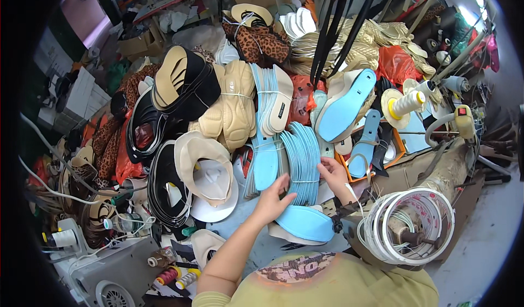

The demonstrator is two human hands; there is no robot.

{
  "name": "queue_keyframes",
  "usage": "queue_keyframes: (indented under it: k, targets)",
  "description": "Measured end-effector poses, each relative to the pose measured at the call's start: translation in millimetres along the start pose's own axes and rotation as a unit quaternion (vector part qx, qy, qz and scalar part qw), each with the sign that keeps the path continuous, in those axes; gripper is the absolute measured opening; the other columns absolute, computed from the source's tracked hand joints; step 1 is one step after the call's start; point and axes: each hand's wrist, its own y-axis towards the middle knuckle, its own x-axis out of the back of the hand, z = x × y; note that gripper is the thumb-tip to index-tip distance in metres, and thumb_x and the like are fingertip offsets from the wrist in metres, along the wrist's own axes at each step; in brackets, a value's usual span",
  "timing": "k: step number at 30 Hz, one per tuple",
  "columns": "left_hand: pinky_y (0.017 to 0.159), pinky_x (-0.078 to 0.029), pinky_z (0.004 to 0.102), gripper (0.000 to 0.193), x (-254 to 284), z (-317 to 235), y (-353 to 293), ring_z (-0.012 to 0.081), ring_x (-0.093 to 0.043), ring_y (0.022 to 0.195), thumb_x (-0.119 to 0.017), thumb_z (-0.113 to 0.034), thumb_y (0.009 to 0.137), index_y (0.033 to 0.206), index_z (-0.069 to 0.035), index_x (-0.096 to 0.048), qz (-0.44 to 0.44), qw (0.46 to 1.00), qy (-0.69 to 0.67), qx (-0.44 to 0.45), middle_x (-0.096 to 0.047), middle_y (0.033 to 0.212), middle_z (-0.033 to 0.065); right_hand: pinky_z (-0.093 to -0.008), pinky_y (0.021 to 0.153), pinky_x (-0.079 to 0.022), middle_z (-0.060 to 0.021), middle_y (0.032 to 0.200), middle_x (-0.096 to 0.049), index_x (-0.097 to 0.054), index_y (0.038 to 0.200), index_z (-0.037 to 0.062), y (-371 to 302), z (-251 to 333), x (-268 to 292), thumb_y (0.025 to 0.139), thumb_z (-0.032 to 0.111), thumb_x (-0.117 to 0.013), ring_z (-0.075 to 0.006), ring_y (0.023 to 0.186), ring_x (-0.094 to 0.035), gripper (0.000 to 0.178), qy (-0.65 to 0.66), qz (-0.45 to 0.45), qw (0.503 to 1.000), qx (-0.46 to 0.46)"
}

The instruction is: The person stitches shoe components using a sewing machine and trims material with snips. The person then sorts and fits shoe pieces together by hand before positioning them under the sewing machine.

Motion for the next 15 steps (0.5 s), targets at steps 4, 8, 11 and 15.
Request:
queue_keyframes:
  k: [4, 8, 11, 15]
  targets:
    - [0.104, -0.032, 0.0385, 0.091, -16.1, -10.7, 28.4, 0.0387, -0.038, 0.126, -0.07, -0.029, 0.076, 0.138, 0.01, -0.015, -0.009, 0.994, 0.11, -0.019, -0.033, 0.138, 0.0289, -0.0214, 0.068, -0.047, -0.0039, 0.088, -0.063, -0.054, 0.117, -0.0031, -3.1, -3.9, -1.9, 0.088, 0.015, -0.06, -0.0084, 0.076, -0.057, 0.035, 0.045, -0.004, 0.999, 0.003]
    - [0.1, -0.036, 0.038, 0.093, -25.7, -38.0, 39.0, 0.0369, -0.043, 0.122, -0.074, -0.028, 0.072, 0.136, 0.009, -0.019, -0.04, 0.984, 0.158, 0.07, -0.04, 0.131, 0.0304, -0.0249, 0.085, -0.043, -0.0067, 0.114, -0.051, -0.054, 0.12, -0.0012, -8.6, 3.1, 4.7, 0.091, 0.014, -0.054, -0.0114, 0.101, -0.052, 0.033, 0.112, 0.067, 0.991, -0.004]
    - [0.096, -0.04, 0.0365, 0.087, -27.6, -30.5, 39.3, 0.0327, -0.049, 0.116, -0.077, -0.022, 0.069, 0.132, 0.008, -0.024, -0.107, 0.985, 0.118, 0.065, -0.046, 0.125, 0.0279, -0.0289, 0.091, -0.04, -0.0063, 0.12, -0.045, -0.056, 0.117, -0.0018, -24.9, 24.4, 13.0, 0.091, 0.011, -0.052, -0.014, 0.108, -0.048, 0.029, 0.196, 0.118, 0.973, -0.007]
    - [0.093, -0.043, 0.0362, 0.083, -32.3, -20.6, 39.7, 0.0263, -0.049, 0.113, -0.079, -0.011, 0.067, 0.127, 0.003, -0.024, -0.154, 0.98, -0.125, 0.027, -0.045, 0.123, 0.0191, -0.0333, 0.094, -0.04, -0.007, 0.114, -0.053, -0.057, 0.114, -0.0008, -28.5, 16.7, 21.7, 0.089, 0.007, -0.054, -0.0181, 0.106, -0.051, 0.026, 0.316, 0.199, 0.927, 0.01]
